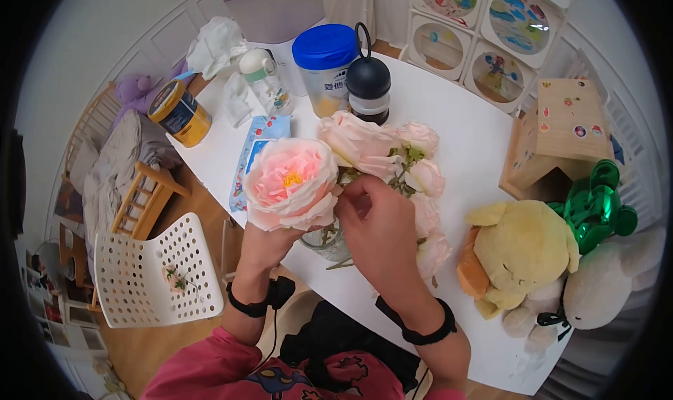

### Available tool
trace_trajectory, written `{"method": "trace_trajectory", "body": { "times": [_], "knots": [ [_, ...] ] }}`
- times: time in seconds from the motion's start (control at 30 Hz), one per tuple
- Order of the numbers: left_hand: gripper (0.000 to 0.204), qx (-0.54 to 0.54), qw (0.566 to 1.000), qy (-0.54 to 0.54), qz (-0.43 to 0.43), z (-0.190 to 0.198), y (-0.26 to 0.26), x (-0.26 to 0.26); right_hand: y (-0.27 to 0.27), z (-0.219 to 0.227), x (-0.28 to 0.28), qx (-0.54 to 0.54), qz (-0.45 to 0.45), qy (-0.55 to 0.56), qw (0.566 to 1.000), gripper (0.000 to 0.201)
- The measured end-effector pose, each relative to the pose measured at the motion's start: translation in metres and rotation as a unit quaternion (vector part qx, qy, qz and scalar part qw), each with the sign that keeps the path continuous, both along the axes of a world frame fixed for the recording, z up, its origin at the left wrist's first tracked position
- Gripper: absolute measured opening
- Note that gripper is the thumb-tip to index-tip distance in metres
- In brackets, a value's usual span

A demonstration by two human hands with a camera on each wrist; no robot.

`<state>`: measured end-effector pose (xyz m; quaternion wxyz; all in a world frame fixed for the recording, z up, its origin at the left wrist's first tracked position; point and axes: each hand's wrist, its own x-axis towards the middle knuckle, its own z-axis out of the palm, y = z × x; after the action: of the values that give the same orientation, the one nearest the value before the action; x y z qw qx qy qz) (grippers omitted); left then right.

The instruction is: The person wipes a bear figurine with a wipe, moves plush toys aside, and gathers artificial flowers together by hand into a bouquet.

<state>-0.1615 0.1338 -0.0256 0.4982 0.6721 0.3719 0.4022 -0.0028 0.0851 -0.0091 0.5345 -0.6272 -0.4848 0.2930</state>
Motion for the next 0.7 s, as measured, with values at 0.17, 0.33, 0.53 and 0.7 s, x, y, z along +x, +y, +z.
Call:
{"method": "trace_trajectory", "body": {
  "times": [0.17,0.33,0.53,0.7],
  "knots": [
    [0.048,-0.017,1.000,0.023,-0.010,0.007,0.000,0.000,0.003,-0.007,-0.001,0.018,0.017,0.000,1.000,0.013],
    [0.045,-0.009,1.000,0.010,-0.016,0.007,0.001,0.003,0.000,0.012,0.008,-0.047,0.030,-0.002,0.998,0.015],
    [0.049,-0.017,0.999,0.022,-0.015,0.006,0.001,0.004,-0.001,0.011,0.003,-0.038,0.006,0.026,0.999,0.015],
    [0.049,-0.013,0.999,0.030,-0.005,0.006,0.002,0.004,0.003,-0.002,0.001,-0.003,0.010,-0.002,1.000,0.014]
  ]
}}
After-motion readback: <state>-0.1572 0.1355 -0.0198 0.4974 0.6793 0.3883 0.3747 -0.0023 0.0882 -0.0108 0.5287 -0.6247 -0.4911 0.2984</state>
